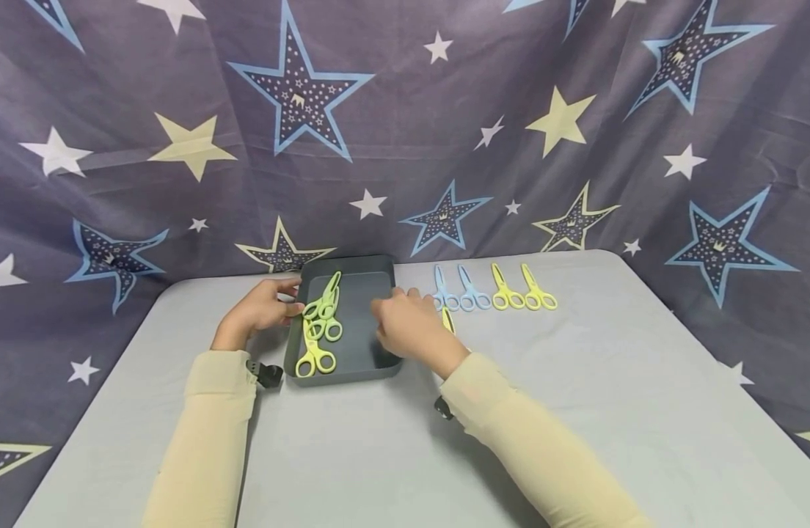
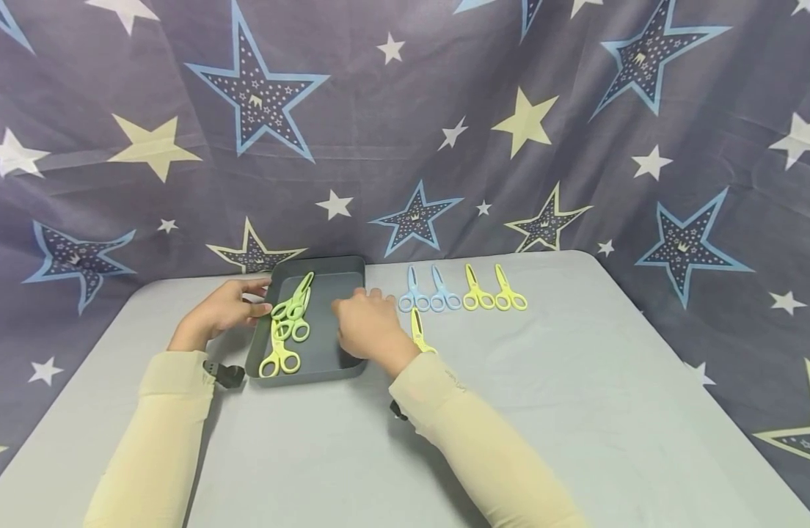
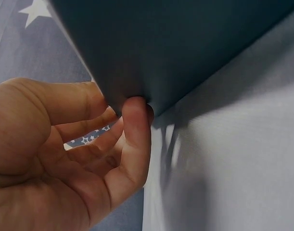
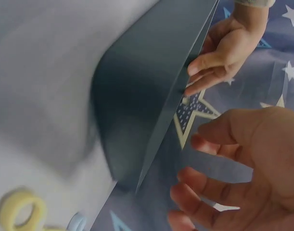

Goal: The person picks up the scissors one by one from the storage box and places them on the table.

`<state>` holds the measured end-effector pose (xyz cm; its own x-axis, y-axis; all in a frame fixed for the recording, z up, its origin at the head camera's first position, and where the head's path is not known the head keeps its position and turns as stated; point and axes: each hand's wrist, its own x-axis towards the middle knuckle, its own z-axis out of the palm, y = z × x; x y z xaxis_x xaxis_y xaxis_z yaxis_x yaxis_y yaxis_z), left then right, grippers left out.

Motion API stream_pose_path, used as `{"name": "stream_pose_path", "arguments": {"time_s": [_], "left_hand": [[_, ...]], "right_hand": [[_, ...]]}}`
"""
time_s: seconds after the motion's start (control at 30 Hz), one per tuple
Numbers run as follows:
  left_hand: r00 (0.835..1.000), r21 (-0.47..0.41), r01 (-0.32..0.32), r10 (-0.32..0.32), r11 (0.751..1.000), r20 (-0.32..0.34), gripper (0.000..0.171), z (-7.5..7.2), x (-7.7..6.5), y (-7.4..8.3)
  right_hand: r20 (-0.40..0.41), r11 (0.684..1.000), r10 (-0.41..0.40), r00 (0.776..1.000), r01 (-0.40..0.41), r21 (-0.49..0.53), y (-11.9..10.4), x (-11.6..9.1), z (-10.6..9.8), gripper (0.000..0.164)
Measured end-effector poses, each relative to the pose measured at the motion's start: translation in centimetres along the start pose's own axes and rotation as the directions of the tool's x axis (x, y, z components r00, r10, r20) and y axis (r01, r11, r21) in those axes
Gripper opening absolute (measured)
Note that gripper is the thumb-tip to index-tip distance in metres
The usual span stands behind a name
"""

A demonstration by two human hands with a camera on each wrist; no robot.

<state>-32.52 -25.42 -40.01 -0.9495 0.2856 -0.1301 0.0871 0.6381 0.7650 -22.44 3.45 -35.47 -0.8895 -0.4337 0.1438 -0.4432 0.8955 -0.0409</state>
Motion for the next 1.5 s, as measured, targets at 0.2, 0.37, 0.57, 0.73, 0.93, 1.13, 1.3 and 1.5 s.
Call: {"name": "stream_pose_path", "arguments": {"time_s": [0.2, 0.37, 0.57, 0.73, 0.93, 1.13, 1.3, 1.5], "left_hand": [[1.0, 0.002, -0.005, 0.005, 1.0, 0.0, 0.068, 0.2, -0.1, 0.3], [1.0, 0.003, 0.003, -0.003, 1.0, -0.001, 0.067, 0.2, -0.1, 0.4], [1.0, 0.002, 0.002, -0.002, 1.0, -0.007, 0.067, 0.1, 0.0, 0.3], [1.0, 0.006, 0.001, -0.001, 1.0, -0.002, 0.068, 0.0, 0.1, 0.2], [1.0, 0.012, -0.001, 0.001, 1.0, 0.002, 0.068, 0.0, -0.1, 0.2], [1.0, 0.006, -0.003, 0.003, 1.0, 0.003, 0.068, -0.2, 0.1, 0.0], [0.999, -0.002, -0.032, 0.032, 0.999, -0.012, 0.066, -0.2, 0.1, 0.1], [1.0, -0.015, -0.03, 0.03, 0.999, -0.01, 0.067, -0.1, -0.1, 0.1]], "right_hand": [[0.003, 0.999, -0.029, 1.0, 0.029, -0.036, -2.2, 0.8, 0.4, 0.016], [-0.008, 0.996, -0.062, 0.998, 0.061, -0.064, -3.7, 1.5, 0.9, 0.021], [0.02, 0.996, -0.074, 0.997, 0.075, -0.045, -5.2, 2.3, 1.5, 0.027], [0.053, 0.998, -0.056, 0.997, 0.057, -0.027, -6.5, 2.9, 1.8, 0.036], [0.088, 0.997, -0.069, 0.994, 0.071, -0.026, -7.8, 3.7, 2.5, 0.036], [0.117, 0.998, -0.065, 0.991, 0.067, -0.011, -8.8, 4.3, 3.2, 0.035], [0.118, 0.996, -0.083, 0.99, 0.079, 0.036, -9.2, 4.7, 3.5, 0.026], [0.145, 0.993, -0.102, 0.984, 0.092, 0.074, -9.4, 5.1, 4.4, 0.013]]}}
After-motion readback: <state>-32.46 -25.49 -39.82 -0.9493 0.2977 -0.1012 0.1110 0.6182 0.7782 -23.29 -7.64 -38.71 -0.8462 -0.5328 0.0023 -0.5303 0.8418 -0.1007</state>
